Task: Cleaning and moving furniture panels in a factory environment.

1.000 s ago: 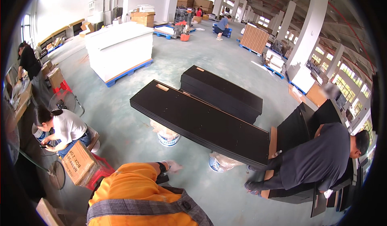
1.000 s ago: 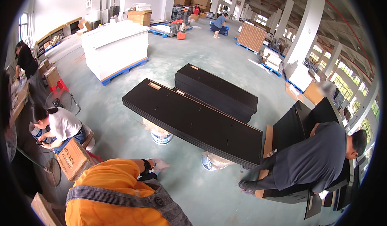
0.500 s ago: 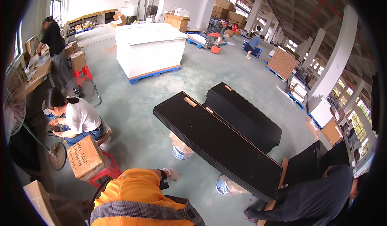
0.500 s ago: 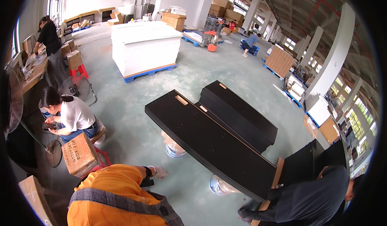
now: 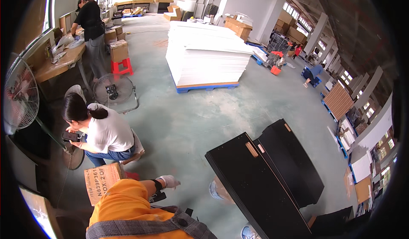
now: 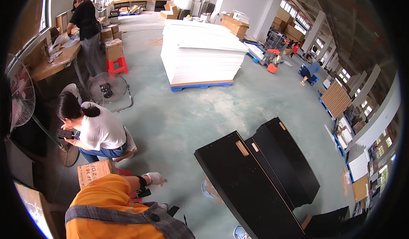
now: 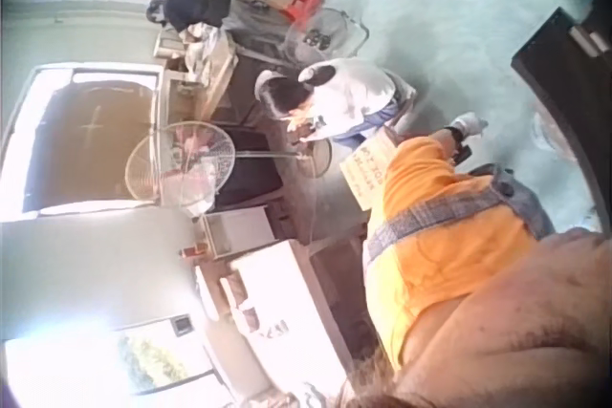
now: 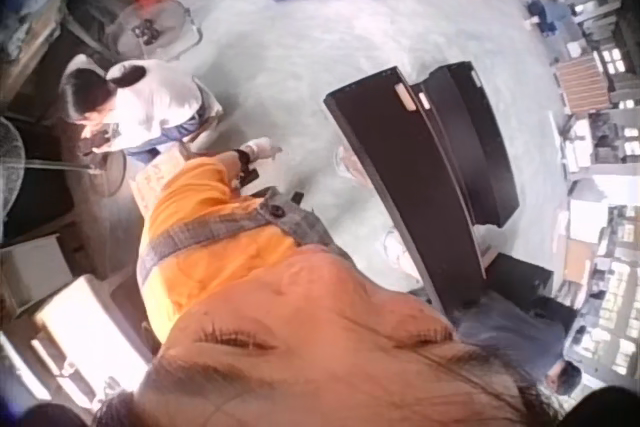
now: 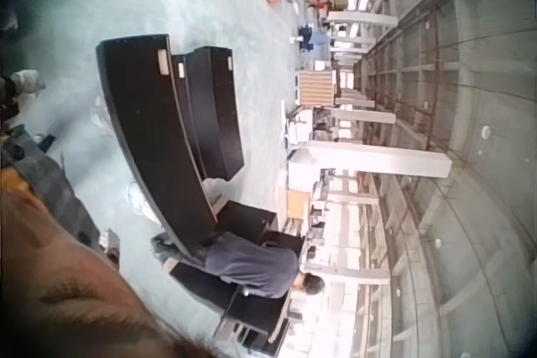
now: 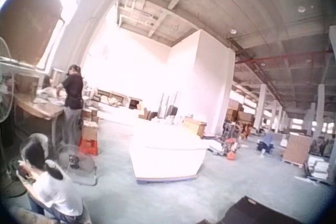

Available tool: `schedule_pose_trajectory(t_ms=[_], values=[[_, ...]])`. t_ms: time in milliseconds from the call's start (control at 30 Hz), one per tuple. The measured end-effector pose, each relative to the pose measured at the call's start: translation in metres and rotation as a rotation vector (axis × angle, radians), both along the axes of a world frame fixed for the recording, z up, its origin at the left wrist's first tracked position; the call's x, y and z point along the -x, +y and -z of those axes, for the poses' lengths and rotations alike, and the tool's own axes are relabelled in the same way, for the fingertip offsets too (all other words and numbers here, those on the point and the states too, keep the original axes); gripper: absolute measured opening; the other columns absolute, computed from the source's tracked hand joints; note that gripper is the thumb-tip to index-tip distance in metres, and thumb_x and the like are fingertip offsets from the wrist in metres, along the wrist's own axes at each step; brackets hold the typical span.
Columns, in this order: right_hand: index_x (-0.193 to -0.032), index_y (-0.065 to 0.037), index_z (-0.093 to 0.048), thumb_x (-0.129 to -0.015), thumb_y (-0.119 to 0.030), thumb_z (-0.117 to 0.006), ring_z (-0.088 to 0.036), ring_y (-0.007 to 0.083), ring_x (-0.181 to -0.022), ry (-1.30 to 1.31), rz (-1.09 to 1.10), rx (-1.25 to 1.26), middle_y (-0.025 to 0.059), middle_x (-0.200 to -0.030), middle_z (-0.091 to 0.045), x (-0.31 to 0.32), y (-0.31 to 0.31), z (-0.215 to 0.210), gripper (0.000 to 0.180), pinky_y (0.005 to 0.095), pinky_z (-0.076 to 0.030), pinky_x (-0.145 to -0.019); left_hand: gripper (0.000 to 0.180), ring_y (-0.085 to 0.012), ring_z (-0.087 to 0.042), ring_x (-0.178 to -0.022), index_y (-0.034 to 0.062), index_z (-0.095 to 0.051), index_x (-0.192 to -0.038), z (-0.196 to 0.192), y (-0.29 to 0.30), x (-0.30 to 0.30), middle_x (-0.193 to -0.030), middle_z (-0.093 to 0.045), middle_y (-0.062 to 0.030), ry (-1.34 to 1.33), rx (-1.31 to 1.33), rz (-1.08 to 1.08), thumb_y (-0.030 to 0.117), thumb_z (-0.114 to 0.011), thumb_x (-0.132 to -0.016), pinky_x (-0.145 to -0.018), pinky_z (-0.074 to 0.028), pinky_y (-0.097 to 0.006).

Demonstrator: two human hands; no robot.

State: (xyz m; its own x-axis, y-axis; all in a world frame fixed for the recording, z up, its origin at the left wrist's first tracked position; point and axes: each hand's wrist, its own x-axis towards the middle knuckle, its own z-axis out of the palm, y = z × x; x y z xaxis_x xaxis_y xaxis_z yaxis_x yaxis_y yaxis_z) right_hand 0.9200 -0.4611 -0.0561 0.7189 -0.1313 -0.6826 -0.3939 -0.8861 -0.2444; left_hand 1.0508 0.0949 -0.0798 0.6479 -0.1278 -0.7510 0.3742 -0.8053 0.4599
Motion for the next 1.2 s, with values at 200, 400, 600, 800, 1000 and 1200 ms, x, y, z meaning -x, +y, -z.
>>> schedule_pose_trajectory(t_ms=[200,400,600,800,1000,1200], values=[[-0.100,-0.007,-0.067,-0.089,-0.023,-0.049,-0.061,0.0266,-0.096,-0.175,-0.026,-0.215,0.0127,-0.099,-0.066,-0.136,0.014,0.015,0.027,0.0403,-0.049,-0.081,0.055,-0.0282,-0.063,-0.099,0.0093,-0.074,-0.092,0.000,0.083,0.000,-0.097,-0.071,-0.0086,-0.032,0.035,-0.154,0.046,-0.034,-0.094,-0.093,-0.045,-0.036],[-0.096,-0.002,-0.068,-0.095,-0.022,-0.040,-0.061,0.0218,-0.079,-0.120,0.027,-0.044,0.0107,-0.092,-0.068,-0.268,0.092,-0.053,0.035,0.0377,-0.049,-0.068,0.061,-0.0250,-0.065,-0.094,0.0010,-0.070,-0.101,-0.014,0.134,-0.012,-0.100,-0.070,-0.0132,0.141,0.109,-0.496,0.047,-0.030,-0.096,-0.089,-0.048,-0.033],[-0.085,-0.008,-0.069,-0.095,-0.021,-0.039,-0.061,0.0185,-0.069,0.108,-0.044,0.025,0.0091,-0.078,-0.066,-0.365,0.094,-0.010,0.034,0.0385,-0.048,-0.060,0.054,-0.0258,-0.061,-0.108,0.0056,-0.063,-0.121,-0.001,0.211,-0.091,-0.109,-0.068,-0.0139,0.247,0.192,-0.858,0.043,-0.032,-0.096,-0.099,-0.042,-0.033],[-0.087,-0.007,-0.068,-0.094,-0.020,-0.041,-0.060,0.0184,-0.067,0.141,-0.125,-0.091,0.0091,-0.077,-0.065,-0.493,0.192,0.032,0.031,0.0380,-0.047,-0.058,0.033,-0.0257,-0.063,-0.102,0.0073,-0.060,-0.109,-0.041,0.283,-0.186,-0.094,-0.068,-0.0132,-0.151,-0.139,-0.418,0.032,-0.047,-0.092,-0.083,-0.050,-0.033],[-0.089,-0.006,-0.067,-0.094,-0.019,-0.042,-0.058,0.0183,-0.065,0.111,-0.197,-0.281,0.0091,-0.076,-0.064,-0.610,0.327,0.041,0.028,0.0375,-0.047,-0.056,0.041,-0.0302,-0.060,-0.107,0.0060,-0.060,-0.118,-0.049,0.323,-0.309,-0.111,-0.065,-0.0138,-0.031,0.006,-0.516,0.033,-0.043,-0.093,-0.094,-0.046,-0.036],[-0.091,-0.005,-0.066,-0.094,-0.018,-0.044,-0.057,0.0183,-0.063,0.144,-0.107,-0.325,0.0091,-0.075,-0.063,-0.687,0.404,0.044,0.026,0.0370,-0.046,-0.053,0.044,-0.0309,-0.058,-0.111,0.0084,-0.059,-0.122,-0.025,0.389,-0.455,-0.116,-0.064,-0.0122,0.001,-0.053,-0.420,0.036,-0.041,-0.094,-0.100,-0.041,-0.038]])
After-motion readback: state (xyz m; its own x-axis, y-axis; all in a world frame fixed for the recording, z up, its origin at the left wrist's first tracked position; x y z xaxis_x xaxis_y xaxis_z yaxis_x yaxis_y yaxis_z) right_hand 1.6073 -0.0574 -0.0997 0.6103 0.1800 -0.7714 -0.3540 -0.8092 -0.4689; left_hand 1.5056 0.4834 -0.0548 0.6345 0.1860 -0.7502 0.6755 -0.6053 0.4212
